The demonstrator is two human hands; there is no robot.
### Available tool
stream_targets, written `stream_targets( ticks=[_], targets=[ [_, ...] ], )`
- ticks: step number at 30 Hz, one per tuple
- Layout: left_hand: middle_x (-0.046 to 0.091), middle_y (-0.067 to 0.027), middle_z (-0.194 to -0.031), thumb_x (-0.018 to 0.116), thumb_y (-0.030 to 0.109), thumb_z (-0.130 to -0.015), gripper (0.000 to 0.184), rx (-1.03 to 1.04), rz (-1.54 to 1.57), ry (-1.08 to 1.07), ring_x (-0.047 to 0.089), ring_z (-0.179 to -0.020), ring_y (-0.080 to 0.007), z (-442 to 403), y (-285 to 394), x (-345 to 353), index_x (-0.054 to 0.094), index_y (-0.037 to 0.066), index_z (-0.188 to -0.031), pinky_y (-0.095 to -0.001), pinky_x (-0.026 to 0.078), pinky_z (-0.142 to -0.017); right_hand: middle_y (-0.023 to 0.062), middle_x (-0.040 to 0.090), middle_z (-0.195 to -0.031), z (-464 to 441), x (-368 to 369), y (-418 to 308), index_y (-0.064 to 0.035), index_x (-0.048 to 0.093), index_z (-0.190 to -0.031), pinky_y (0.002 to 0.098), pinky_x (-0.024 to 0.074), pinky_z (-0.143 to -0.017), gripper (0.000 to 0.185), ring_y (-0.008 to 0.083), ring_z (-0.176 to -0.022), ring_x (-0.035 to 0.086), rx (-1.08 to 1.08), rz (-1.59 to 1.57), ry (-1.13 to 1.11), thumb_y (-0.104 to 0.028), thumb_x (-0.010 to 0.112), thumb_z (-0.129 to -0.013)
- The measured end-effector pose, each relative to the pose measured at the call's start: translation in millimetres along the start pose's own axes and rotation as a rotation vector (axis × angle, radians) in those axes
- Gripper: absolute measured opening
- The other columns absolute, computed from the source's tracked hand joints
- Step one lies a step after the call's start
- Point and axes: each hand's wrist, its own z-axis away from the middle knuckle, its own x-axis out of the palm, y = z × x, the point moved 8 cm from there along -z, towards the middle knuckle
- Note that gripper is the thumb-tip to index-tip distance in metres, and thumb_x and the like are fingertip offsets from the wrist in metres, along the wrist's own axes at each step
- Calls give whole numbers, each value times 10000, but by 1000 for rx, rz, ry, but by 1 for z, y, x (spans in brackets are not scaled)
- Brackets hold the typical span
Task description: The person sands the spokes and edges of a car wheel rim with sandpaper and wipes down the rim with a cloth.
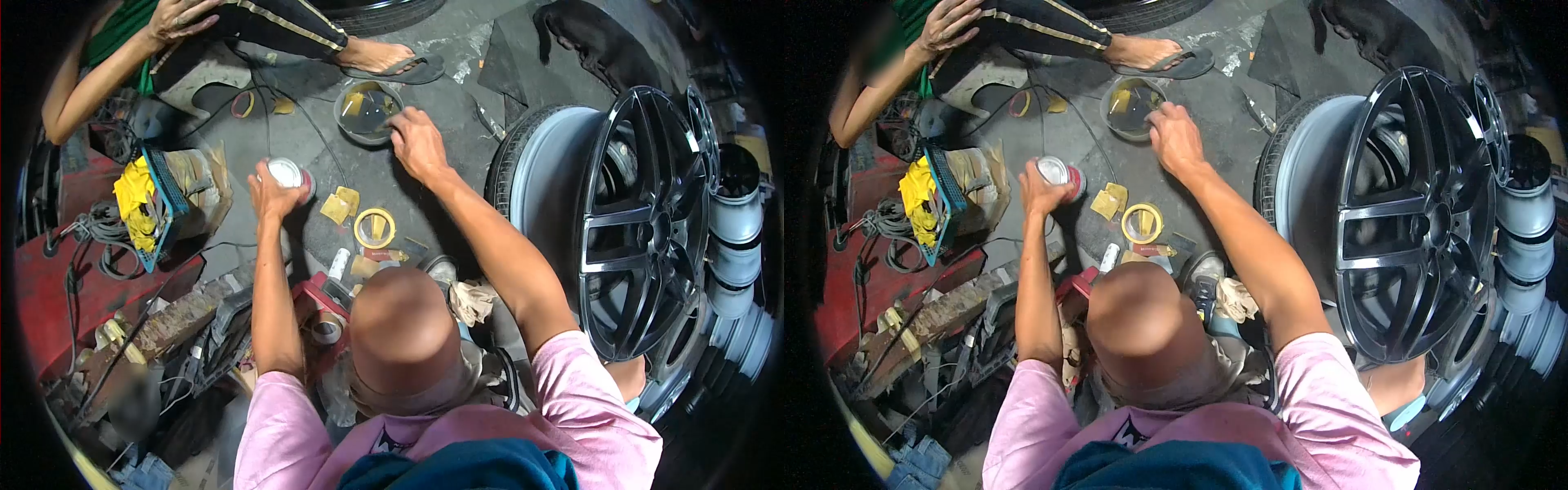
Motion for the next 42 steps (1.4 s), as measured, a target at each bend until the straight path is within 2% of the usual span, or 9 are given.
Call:
stream_targets(
  ticks=[5,11,18,23,26,31,36,39,42],
  targets=[
    [458,-247,-1363,917,427,-614,1043,-10,-1,83,471,-1278,-505,4,-29,25,382,186,-1476,-586,487,-1026,75,664,-1171,7,48,4,-112,772,-1087,444,506,-923,244,285,-1167,567,-117,355,-327,-226,747,-873],
    [423,-208,-1415,921,419,-606,1030,-156,23,2,449,-1311,-487,9,-18,13,391,223,-1466,-592,485,-1028,30,684,-1213,-2,70,14,-136,790,-1021,413,446,-933,217,266,-1229,529,-162,578,-527,-195,601,-932],
    [414,-198,-1427,929,422,-610,1037,-132,16,-12,440,-1317,-487,7,-21,16,383,222,-1468,-590,476,-1049,33,729,-1078,31,41,22,-89,784,-899,423,466,-889,227,269,-1153,575,-259,541,-421,-274,653,-915],
    [418,-193,-1422,929,434,-613,1041,-174,7,-20,445,-1318,-475,10,-17,13,379,233,-1472,-578,465,-1066,127,732,-1052,25,32,26,-73,793,-995,490,463,-1000,465,315,-1166,635,52,548,-767,-511,641,-972],
    [406,-188,-1436,919,453,-628,1033,-165,-37,-35,426,-1336,-470,9,-15,12,371,228,-1474,-575,462,-1073,116,707,-1148,11,48,42,-84,780,-1099,500,457,-996,494,308,-1175,616,-25,568,-494,-539,656,-953],
    [413,-203,-1423,908,442,-639,1021,-158,-40,-28,424,-1327,-484,8,-17,16,367,203,-1472,-576,453,-1076,68,591,-1344,-8,73,32,-142,766,-1201,462,404,-1004,421,287,-1318,455,76,883,-591,-463,668,-946],
    [390,-180,-1415,905,447,-658,1012,-201,-31,-73,405,-1332,-472,11,-17,14,347,207,-1468,-588,461,-1055,89,651,-1287,-7,106,62,-137,750,-1157,482,426,-1002,327,286,-1274,544,126,828,-401,-374,665,-949],
    [388,-175,-1410,914,438,-656,1012,-172,5,-38,405,-1332,-473,10,-15,18,348,206,-1462,-596,464,-1045,137,780,-942,-7,78,56,-50,715,-1163,447,562,-881,326,326,-940,759,322,176,-357,-179,764,-868],
    [424,-195,-1402,918,424,-637,1034,-164,-5,-14,440,-1306,-484,10,-15,17,364,182,-1476,-570,454,-1075,168,778,-955,2,55,71,-57,712,-1186,439,578,-864,336,364,-950,753,451,-84,-302,-139,758,-864]
  ],
)
